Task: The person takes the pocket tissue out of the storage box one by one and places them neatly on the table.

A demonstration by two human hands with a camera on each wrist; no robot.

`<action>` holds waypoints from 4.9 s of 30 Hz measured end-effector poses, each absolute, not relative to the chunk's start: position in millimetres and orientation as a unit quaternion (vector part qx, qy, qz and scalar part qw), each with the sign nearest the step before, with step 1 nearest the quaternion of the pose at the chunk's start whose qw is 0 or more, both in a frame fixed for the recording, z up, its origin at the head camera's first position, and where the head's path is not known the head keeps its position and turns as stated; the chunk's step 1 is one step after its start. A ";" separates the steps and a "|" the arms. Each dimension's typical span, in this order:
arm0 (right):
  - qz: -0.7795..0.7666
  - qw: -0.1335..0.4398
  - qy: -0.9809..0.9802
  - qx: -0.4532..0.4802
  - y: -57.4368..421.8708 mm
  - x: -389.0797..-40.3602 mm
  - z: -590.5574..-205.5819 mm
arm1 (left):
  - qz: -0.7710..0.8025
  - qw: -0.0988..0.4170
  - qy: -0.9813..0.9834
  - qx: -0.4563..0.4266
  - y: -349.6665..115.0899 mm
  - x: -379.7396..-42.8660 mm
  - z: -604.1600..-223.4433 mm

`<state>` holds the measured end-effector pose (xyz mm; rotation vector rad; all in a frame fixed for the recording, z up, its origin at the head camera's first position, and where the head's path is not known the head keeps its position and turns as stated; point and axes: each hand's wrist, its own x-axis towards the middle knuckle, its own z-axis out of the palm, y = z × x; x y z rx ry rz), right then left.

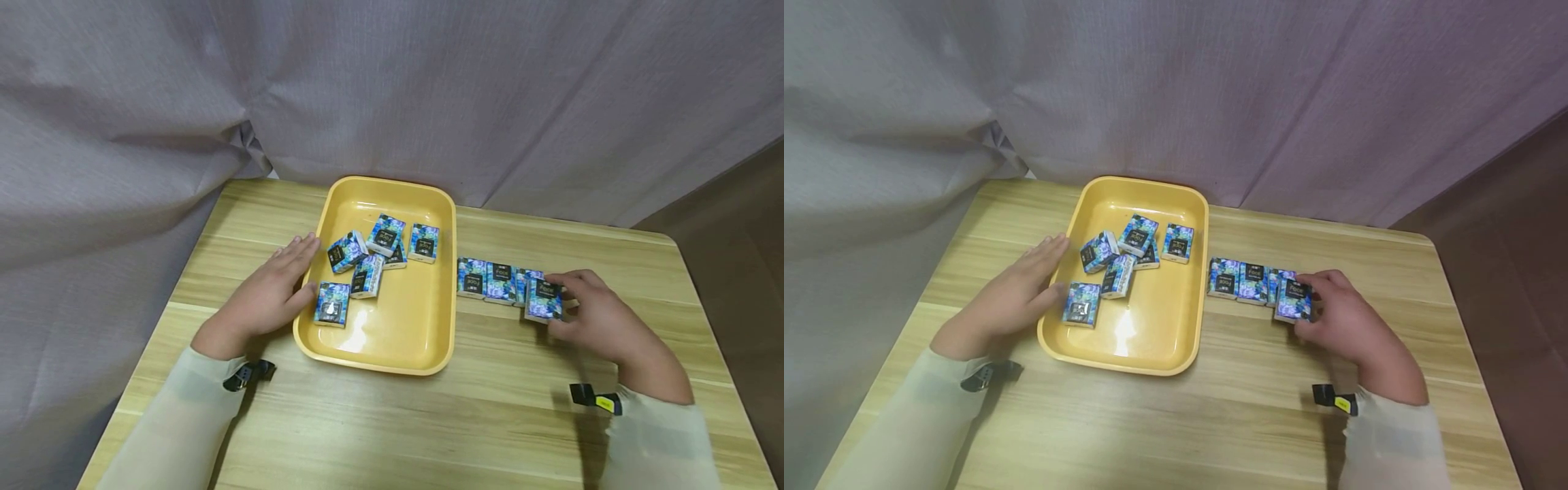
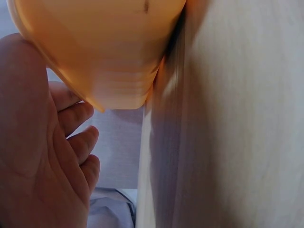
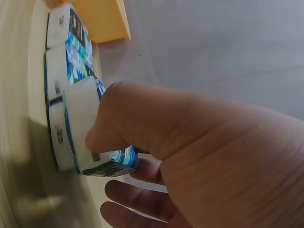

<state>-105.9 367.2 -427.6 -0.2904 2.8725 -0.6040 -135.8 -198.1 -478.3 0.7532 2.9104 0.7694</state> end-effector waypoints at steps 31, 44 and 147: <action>-0.200 0.106 0.972 -0.064 408.3 -119.1 -436.1 | 0.250 0.025 0.937 0.243 -198.2 -135.8 -476.9; -0.191 0.101 0.974 -0.072 414.7 -123.1 -457.4 | 0.249 0.029 0.937 0.243 -198.1 -135.9 -476.8; -0.227 -0.051 0.937 -0.261 269.6 -119.5 -384.8 | 0.256 0.028 0.936 0.242 -197.4 -136.3 -476.8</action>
